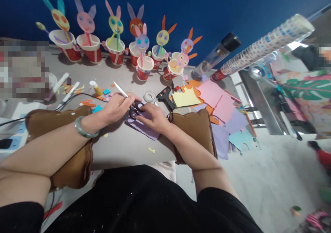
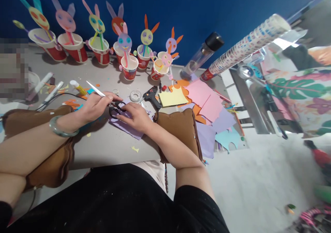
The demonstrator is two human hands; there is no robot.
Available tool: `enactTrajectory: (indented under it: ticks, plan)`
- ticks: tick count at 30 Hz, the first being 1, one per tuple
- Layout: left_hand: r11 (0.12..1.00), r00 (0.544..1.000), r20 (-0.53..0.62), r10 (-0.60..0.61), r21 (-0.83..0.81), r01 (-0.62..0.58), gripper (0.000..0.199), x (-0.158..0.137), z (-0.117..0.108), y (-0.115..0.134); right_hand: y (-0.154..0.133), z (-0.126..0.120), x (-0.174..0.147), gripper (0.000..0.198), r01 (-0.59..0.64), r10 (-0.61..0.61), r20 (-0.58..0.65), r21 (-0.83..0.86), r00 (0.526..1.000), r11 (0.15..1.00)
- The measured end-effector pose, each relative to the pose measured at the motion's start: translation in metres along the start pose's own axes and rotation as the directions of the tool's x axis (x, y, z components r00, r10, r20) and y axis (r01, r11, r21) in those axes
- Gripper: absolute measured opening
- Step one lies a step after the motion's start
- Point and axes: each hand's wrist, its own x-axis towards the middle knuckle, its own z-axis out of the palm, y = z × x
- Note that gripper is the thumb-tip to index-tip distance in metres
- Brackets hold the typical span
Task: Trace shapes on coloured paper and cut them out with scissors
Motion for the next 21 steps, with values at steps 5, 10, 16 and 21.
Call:
enactTrajectory:
  ticks: [5,10,16,21]
  plan:
    - [0.999,0.996,-0.086,-0.031,-0.027,0.029,0.04,0.002,-0.002,-0.005,-0.009,-0.054,-0.007,0.029,-0.035,0.065,0.091,-0.3,0.994,0.953]
    - [0.999,0.996,-0.082,-0.017,-0.03,0.015,0.042,0.002,-0.001,-0.007,0.021,-0.101,-0.026,0.028,-0.391,0.51,-0.042,-0.697,0.859,0.601]
    - [0.998,0.998,-0.007,-0.057,-0.017,0.057,0.042,0.004,-0.001,-0.005,0.058,-0.103,-0.037,0.021,-0.394,0.634,-0.016,-0.795,0.773,0.462]
    - [1.0,0.973,0.229,0.0,0.017,-0.004,0.04,0.006,-0.003,0.0,0.079,-0.11,-0.049,0.013,-0.552,0.545,-0.257,-0.674,0.798,0.491]
